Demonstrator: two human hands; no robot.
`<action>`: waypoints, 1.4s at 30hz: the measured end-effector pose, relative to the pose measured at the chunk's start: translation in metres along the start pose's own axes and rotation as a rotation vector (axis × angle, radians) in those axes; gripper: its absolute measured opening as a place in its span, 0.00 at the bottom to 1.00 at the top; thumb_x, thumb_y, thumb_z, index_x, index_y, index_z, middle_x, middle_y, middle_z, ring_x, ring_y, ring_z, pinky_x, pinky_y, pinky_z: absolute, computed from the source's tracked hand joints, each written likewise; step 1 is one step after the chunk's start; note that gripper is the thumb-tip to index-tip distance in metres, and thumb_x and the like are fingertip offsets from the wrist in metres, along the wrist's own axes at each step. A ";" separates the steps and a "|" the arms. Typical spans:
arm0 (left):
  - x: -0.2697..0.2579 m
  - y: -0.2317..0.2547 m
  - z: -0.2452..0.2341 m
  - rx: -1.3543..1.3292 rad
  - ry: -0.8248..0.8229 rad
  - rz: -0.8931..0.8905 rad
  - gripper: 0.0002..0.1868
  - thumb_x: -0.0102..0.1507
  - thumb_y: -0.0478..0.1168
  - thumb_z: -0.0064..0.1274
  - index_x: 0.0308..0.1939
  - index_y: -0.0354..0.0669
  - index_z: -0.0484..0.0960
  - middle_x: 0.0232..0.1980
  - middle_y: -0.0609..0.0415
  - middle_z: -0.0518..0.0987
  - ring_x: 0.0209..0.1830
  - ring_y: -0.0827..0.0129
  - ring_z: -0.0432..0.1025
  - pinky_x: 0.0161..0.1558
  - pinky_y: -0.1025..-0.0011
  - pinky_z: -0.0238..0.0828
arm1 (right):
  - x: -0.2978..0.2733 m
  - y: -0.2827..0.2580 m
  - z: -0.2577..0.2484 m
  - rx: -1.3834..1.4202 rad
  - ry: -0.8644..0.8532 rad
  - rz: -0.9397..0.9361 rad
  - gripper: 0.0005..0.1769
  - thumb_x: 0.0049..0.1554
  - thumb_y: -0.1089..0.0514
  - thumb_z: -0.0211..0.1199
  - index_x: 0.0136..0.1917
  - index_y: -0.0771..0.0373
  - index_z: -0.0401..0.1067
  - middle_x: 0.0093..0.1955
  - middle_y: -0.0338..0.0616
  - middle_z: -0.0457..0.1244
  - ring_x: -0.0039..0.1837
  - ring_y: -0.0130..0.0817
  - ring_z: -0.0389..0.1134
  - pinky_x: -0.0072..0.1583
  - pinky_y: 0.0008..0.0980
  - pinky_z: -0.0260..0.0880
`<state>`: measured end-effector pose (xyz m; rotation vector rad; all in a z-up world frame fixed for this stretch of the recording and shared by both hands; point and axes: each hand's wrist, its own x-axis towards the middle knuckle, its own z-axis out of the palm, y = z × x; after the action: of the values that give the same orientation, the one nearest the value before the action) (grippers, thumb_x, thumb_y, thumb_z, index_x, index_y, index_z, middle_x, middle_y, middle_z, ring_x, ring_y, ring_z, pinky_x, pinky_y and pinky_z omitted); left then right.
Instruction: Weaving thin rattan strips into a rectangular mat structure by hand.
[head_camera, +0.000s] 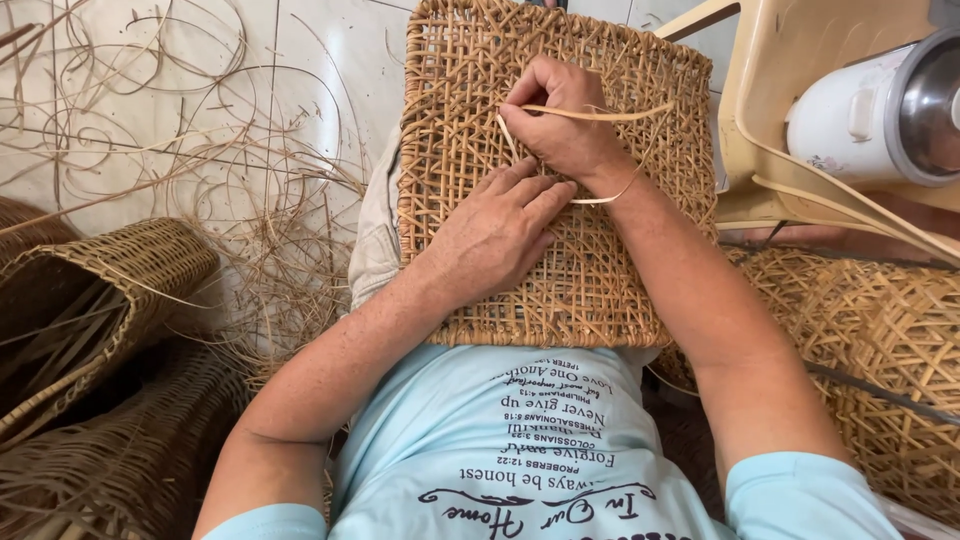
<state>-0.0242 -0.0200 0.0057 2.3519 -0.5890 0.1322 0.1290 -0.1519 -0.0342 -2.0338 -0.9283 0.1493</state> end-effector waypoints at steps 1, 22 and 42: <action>0.000 0.000 -0.001 -0.014 0.004 0.002 0.25 0.65 0.39 0.55 0.65 0.35 0.73 0.62 0.42 0.78 0.70 0.44 0.67 0.72 0.51 0.62 | -0.001 0.000 0.000 -0.016 0.016 -0.019 0.10 0.52 0.72 0.71 0.37 0.65 0.72 0.34 0.40 0.66 0.31 0.25 0.62 0.33 0.20 0.65; 0.020 -0.080 -0.021 0.327 0.184 -0.200 0.13 0.66 0.39 0.58 0.55 0.45 0.85 0.50 0.47 0.78 0.55 0.54 0.68 0.52 0.58 0.73 | -0.009 0.022 -0.004 0.088 -0.032 0.121 0.14 0.53 0.75 0.68 0.39 0.61 0.66 0.35 0.39 0.63 0.33 0.25 0.61 0.34 0.19 0.69; 0.034 -0.096 -0.015 0.531 0.041 -0.134 0.11 0.72 0.50 0.57 0.43 0.49 0.85 0.37 0.54 0.72 0.36 0.64 0.70 0.31 0.68 0.71 | -0.006 0.040 0.009 0.159 0.007 0.005 0.16 0.50 0.80 0.60 0.41 0.62 0.63 0.38 0.40 0.59 0.35 0.28 0.58 0.33 0.22 0.64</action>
<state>0.0499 0.0402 -0.0333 2.8836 -0.4078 0.3065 0.1432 -0.1629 -0.0712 -1.8894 -0.8791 0.2115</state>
